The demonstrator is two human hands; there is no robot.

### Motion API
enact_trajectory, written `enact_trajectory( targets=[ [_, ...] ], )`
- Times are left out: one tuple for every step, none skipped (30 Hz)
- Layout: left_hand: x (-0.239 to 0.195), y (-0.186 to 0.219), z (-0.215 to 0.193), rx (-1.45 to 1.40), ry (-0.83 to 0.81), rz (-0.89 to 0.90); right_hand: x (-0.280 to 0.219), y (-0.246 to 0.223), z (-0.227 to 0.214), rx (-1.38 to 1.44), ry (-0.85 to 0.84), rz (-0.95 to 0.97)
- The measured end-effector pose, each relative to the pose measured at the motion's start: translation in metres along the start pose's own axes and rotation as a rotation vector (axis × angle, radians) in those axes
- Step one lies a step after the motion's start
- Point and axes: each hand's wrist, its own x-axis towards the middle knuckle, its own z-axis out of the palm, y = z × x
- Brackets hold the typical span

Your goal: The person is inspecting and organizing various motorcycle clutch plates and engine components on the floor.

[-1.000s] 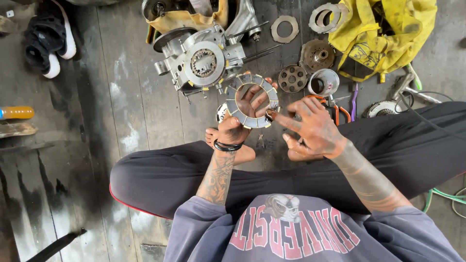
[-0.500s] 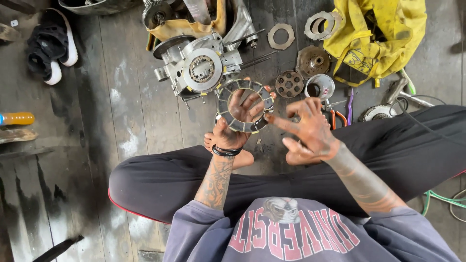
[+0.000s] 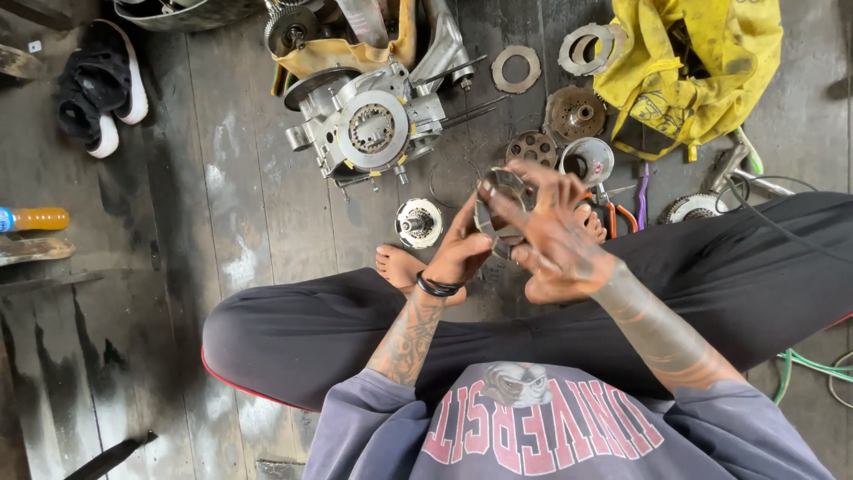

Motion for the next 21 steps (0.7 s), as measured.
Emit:
enact_trajectory(
  targets=[
    [0.0,-0.007,-0.009,-0.058,0.037,0.064,-0.001,-0.005,-0.002,0.059,0.001,-0.023],
    [0.0,-0.014,-0.019,-0.115,0.074,0.126,-0.003,-0.011,-0.003,0.118,0.004,-0.044],
    [0.004,0.0,-0.011,-0.114,0.073,0.124,-0.005,-0.009,-0.004,0.118,0.005,-0.042],
    [0.007,0.015,-0.003,-0.165,0.093,0.176,-0.007,-0.007,-0.005,0.138,0.01,-0.072],
    [0.01,0.03,0.004,-0.216,0.113,0.229,-0.009,-0.006,-0.005,0.159,0.015,-0.103],
    [0.014,0.044,0.014,-0.214,0.114,0.23,-0.01,0.002,0.0,0.16,0.015,-0.105],
    [0.017,0.058,0.025,-0.232,0.067,0.226,-0.011,0.011,0.004,0.136,0.053,-0.107],
    [0.019,0.072,0.035,-0.25,0.022,0.22,-0.011,0.018,0.009,0.112,0.09,-0.109],
    [0.019,0.071,0.037,-0.249,0.024,0.221,-0.011,0.02,0.007,0.115,0.09,-0.109],
    [0.02,0.069,0.039,-0.244,0.012,0.198,-0.011,0.022,0.004,0.053,0.071,-0.055],
    [0.022,0.068,0.041,-0.239,0.0,0.176,-0.011,0.024,0.0,-0.009,0.053,-0.001],
    [0.017,0.049,0.027,-0.24,-0.002,0.175,-0.01,0.025,0.003,-0.011,0.053,0.0],
    [0.011,0.03,0.012,-0.229,-0.013,0.156,-0.01,0.025,0.006,-0.023,0.06,0.017],
    [0.005,0.01,-0.001,-0.218,-0.025,0.133,-0.01,0.025,0.009,-0.034,0.066,0.036],
    [0.001,-0.003,0.001,-0.221,-0.026,0.13,-0.009,0.021,0.01,-0.037,0.066,0.04],
    [-0.002,-0.014,0.002,-0.214,0.015,0.083,-0.007,0.018,0.011,0.014,0.074,0.042],
    [-0.006,-0.026,0.004,-0.206,0.057,0.036,-0.004,0.014,0.012,0.065,0.081,0.044],
    [-0.006,-0.035,-0.01,-0.206,0.055,0.034,-0.006,0.008,0.012,0.063,0.082,0.046],
    [-0.007,-0.043,-0.025,-0.17,0.073,0.073,-0.008,0.002,0.012,0.097,0.065,0.01],
    [-0.009,-0.052,-0.039,-0.133,0.095,0.114,-0.009,-0.005,0.012,0.135,0.045,-0.028],
    [-0.002,-0.027,-0.024,-0.133,0.097,0.114,-0.012,-0.005,0.012,0.137,0.044,-0.029]
  ],
)
